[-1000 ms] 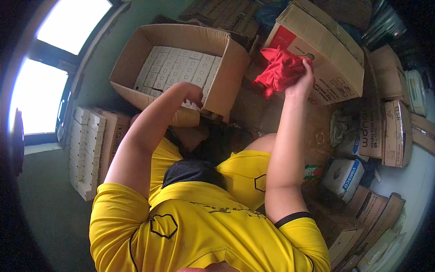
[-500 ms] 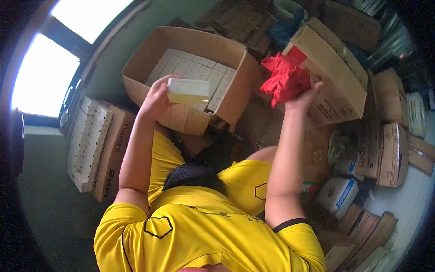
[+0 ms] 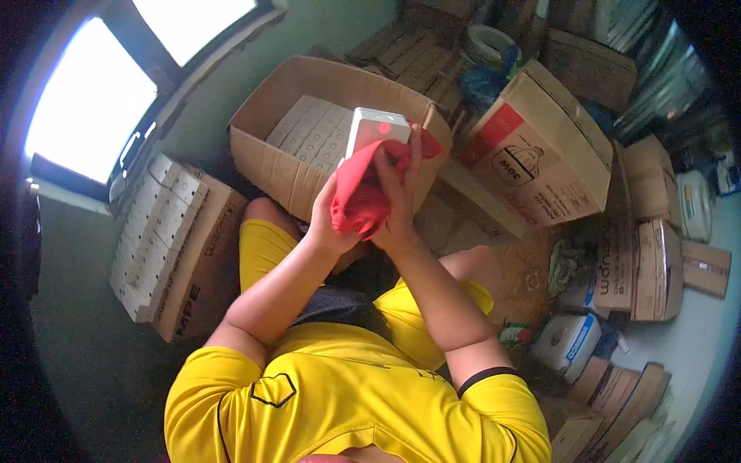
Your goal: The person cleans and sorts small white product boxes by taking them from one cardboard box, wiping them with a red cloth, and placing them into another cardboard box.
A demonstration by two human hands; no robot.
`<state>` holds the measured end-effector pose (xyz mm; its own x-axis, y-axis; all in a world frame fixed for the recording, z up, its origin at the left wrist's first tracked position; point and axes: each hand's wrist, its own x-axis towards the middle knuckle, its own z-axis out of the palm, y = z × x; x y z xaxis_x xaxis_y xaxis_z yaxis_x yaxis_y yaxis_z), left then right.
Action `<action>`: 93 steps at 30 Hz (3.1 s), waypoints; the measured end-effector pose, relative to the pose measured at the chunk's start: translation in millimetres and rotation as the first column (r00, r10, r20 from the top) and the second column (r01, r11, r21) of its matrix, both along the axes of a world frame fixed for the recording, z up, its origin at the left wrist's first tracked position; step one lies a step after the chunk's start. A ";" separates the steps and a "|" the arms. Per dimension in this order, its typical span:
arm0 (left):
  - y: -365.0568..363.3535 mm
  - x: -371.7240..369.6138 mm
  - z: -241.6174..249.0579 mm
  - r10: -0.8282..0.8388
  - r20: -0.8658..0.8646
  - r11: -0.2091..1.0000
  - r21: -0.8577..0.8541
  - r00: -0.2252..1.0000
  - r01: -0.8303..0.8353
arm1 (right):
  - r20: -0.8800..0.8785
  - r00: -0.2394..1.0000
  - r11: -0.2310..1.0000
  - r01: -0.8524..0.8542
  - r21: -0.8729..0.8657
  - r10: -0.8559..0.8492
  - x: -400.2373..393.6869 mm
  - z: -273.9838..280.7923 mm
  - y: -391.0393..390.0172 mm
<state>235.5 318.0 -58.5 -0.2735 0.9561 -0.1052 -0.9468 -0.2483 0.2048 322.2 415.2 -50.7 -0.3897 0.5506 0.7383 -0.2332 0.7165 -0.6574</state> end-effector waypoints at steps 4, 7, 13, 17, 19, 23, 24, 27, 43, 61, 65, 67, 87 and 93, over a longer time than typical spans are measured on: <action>-4.6 -7.6 -11.6 -0.053 -0.923 0.990 -0.099 0.382 -0.100 | -0.060 0.998 0.952 -0.039 -0.304 0.021 -0.3 -19.1 15.0; -12.8 0.6 -2.7 -0.099 -0.893 0.949 0.047 -0.438 -0.312 | -0.422 0.886 0.659 -0.435 -0.614 0.192 5.3 -4.8 17.3; 3.0 -14.5 7.9 -0.008 -0.834 0.921 0.209 -0.552 -0.328 | -0.420 0.900 0.623 -0.398 -0.673 0.121 -15.0 -22.2 -13.0; 2.8 -29.3 29.0 0.018 -0.769 0.993 0.087 -0.639 -0.076 | -0.552 0.796 0.510 -0.592 -0.624 0.248 -3.7 -17.9 19.6; 1.0 -31.6 51.4 0.049 -0.765 0.998 0.064 -0.642 0.000 | -0.501 0.808 0.419 -0.590 -0.690 0.311 11.5 -9.5 29.4; -1.0 -51.4 77.9 0.105 -0.799 0.973 -0.039 -0.592 0.226 | -0.593 0.719 0.159 -0.674 -0.721 0.363 14.0 -2.9 33.1; -0.8 -56.9 78.4 0.126 -0.813 0.951 -0.063 -0.569 0.301 | -0.618 0.699 0.090 -0.685 -0.723 0.360 13.1 -8.7 37.8; -2.4 -62.4 65.0 0.103 -0.859 0.959 -0.048 -0.501 0.278 | -0.531 0.719 0.097 -0.630 -0.771 0.448 13.8 -11.3 44.3; 19.3 -25.2 -1.0 -0.072 -0.977 0.995 -0.083 0.203 -0.049 | -0.463 0.872 0.344 -0.488 -0.802 0.158 -11.7 -2.8 4.4; 9.4 -57.4 -62.3 0.002 -0.600 0.991 -0.104 0.800 -0.081 | -0.277 0.925 0.323 -0.354 -0.878 0.260 -29.1 24.1 37.2; -6.6 -42.2 -69.4 -0.108 -0.920 0.885 -0.262 0.376 -0.385 | 0.080 0.985 0.805 -0.079 -0.588 0.155 -36.9 41.1 31.0; -11.0 -35.0 -56.4 0.190 -0.980 0.800 0.117 0.064 -0.589 | 0.156 0.976 0.866 -0.055 -0.497 0.151 -40.2 25.9 42.5; -37.5 -75.6 9.7 0.189 -0.770 0.835 0.453 -0.609 -0.313 | -0.495 0.679 0.005 -0.591 -0.807 0.542 -59.0 -61.0 81.9; -69.7 -93.1 23.2 0.281 -0.958 0.785 0.194 0.059 -0.588 | -0.225 0.759 0.233 -0.444 -0.865 0.611 -74.4 -42.5 45.5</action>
